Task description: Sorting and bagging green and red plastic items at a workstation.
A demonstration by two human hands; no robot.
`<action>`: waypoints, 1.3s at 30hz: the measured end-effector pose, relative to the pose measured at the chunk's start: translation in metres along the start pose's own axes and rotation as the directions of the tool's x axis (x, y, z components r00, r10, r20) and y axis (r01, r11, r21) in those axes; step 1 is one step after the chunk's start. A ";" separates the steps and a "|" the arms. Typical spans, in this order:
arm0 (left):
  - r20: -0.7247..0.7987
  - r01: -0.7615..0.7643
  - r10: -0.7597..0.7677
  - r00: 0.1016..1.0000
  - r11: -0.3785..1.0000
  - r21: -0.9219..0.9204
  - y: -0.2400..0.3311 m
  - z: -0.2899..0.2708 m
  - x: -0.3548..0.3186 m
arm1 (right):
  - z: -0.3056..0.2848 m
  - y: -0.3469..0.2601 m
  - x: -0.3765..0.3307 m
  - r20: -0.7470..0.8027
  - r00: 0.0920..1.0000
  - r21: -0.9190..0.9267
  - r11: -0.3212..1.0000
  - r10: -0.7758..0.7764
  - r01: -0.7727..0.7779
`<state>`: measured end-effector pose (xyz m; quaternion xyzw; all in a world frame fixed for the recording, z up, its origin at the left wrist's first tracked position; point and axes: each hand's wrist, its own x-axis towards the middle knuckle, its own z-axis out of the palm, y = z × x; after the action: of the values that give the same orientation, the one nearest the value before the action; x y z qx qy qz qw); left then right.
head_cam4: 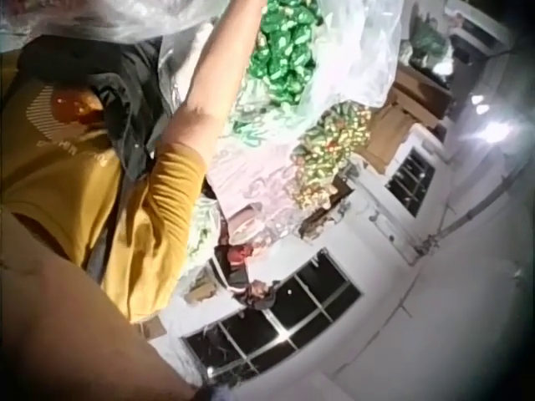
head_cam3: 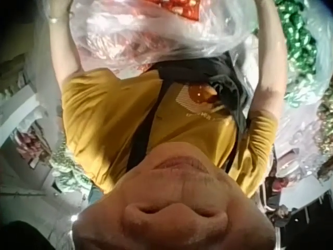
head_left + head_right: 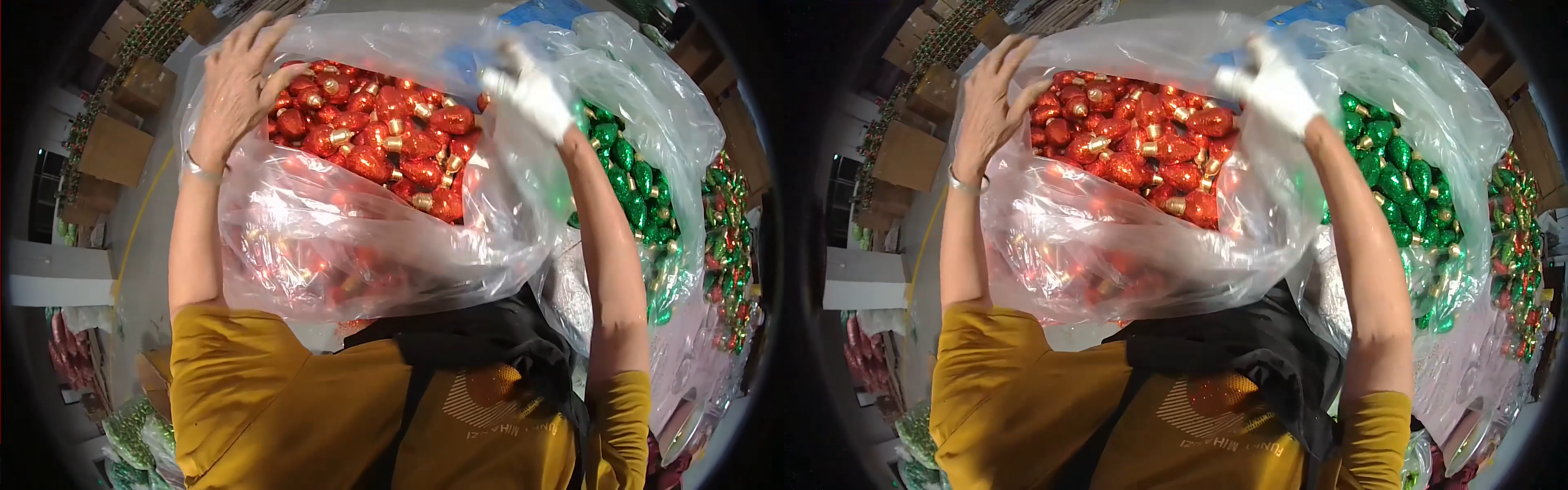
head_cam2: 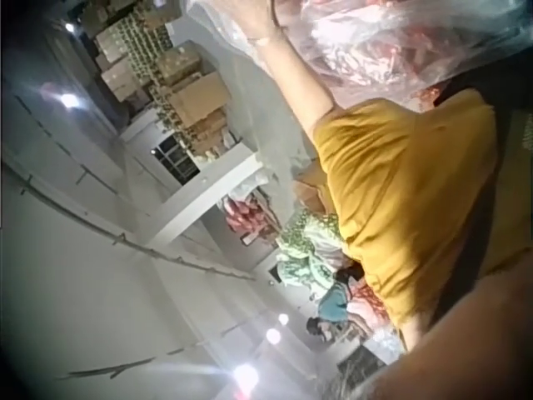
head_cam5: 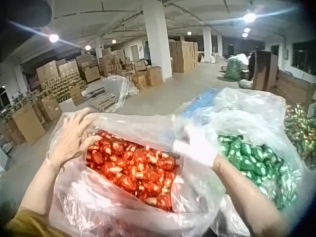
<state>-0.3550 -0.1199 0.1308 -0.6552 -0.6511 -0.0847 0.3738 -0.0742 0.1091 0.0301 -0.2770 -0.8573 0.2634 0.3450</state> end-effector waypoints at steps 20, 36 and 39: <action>0.304 -0.298 0.807 0.506 0.495 -0.816 0.180 0.003 -0.153 | -0.001 0.053 -0.055 0.569 0.704 -0.467 0.872 0.424 -0.147; 0.449 -0.173 0.623 0.640 0.687 -0.706 0.196 0.100 -0.062 | -0.054 -0.072 -0.228 0.239 0.966 0.128 0.983 0.096 -0.130; 0.345 -0.146 0.569 0.746 0.646 -0.749 0.216 0.119 -0.064 | -0.104 -0.064 -0.286 0.077 0.987 -0.135 0.982 0.141 -0.130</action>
<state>-0.2109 -0.0717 -0.0734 -0.8599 -0.5007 -0.0438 -0.0888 0.1576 -0.0969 0.0085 -0.3449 -0.8657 0.2419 0.2703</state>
